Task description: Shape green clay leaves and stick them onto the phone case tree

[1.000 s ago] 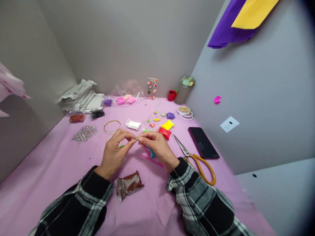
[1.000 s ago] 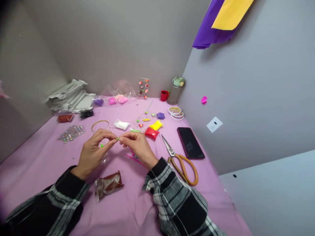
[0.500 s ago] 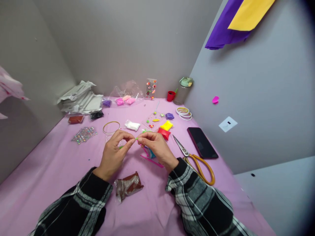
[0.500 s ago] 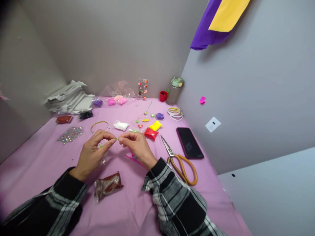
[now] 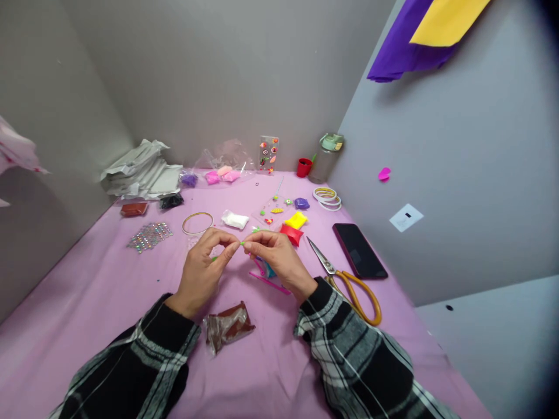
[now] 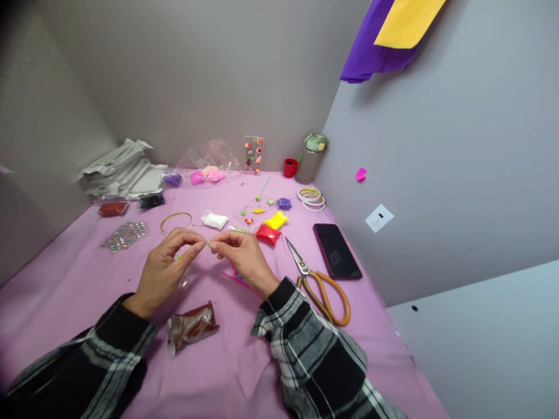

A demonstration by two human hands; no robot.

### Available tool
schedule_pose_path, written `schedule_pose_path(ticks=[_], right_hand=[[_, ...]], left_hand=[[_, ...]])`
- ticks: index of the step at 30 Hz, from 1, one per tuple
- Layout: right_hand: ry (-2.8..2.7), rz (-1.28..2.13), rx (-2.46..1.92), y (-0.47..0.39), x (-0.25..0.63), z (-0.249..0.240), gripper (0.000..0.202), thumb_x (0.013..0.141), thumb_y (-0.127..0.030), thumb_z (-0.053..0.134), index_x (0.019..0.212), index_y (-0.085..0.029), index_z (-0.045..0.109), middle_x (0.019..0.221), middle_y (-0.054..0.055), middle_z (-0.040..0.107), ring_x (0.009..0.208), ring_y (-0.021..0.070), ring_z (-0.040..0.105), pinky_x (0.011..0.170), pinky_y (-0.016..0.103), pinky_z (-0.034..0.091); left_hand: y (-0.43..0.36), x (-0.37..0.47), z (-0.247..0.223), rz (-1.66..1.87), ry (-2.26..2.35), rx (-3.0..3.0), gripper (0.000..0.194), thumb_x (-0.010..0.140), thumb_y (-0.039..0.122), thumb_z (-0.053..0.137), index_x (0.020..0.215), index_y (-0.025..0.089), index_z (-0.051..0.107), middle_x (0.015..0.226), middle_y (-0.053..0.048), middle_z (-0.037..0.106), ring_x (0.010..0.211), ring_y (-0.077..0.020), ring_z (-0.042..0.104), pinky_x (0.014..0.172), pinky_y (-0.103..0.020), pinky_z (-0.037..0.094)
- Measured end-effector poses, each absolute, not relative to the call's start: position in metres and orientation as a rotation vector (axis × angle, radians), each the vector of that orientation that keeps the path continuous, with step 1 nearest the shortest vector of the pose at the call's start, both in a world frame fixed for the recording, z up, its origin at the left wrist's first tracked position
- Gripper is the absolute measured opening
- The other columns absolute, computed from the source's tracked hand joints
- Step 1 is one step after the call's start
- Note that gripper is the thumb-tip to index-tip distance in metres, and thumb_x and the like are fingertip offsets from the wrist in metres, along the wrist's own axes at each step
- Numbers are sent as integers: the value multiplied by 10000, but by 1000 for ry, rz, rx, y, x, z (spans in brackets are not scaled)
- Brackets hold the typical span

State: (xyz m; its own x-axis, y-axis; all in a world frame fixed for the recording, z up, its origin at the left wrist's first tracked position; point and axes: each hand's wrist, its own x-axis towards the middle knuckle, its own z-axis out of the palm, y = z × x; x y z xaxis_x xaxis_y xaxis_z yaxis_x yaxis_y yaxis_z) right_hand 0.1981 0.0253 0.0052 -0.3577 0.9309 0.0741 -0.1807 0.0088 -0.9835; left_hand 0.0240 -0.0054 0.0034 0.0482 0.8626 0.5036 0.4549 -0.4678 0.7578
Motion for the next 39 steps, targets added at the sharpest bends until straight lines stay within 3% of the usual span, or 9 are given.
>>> schedule_pose_path(ticks=[39], right_hand=[[-1367, 1524, -870, 25, 199, 4, 120, 766, -308, 770, 788, -197, 731, 744, -14, 667, 672, 114, 564, 681, 262, 463]], left_hand=[[-7, 24, 5, 1366, 1337, 1832, 124, 942, 250, 605, 831, 205, 636, 849, 0, 609, 835, -170, 577, 808, -304, 434]])
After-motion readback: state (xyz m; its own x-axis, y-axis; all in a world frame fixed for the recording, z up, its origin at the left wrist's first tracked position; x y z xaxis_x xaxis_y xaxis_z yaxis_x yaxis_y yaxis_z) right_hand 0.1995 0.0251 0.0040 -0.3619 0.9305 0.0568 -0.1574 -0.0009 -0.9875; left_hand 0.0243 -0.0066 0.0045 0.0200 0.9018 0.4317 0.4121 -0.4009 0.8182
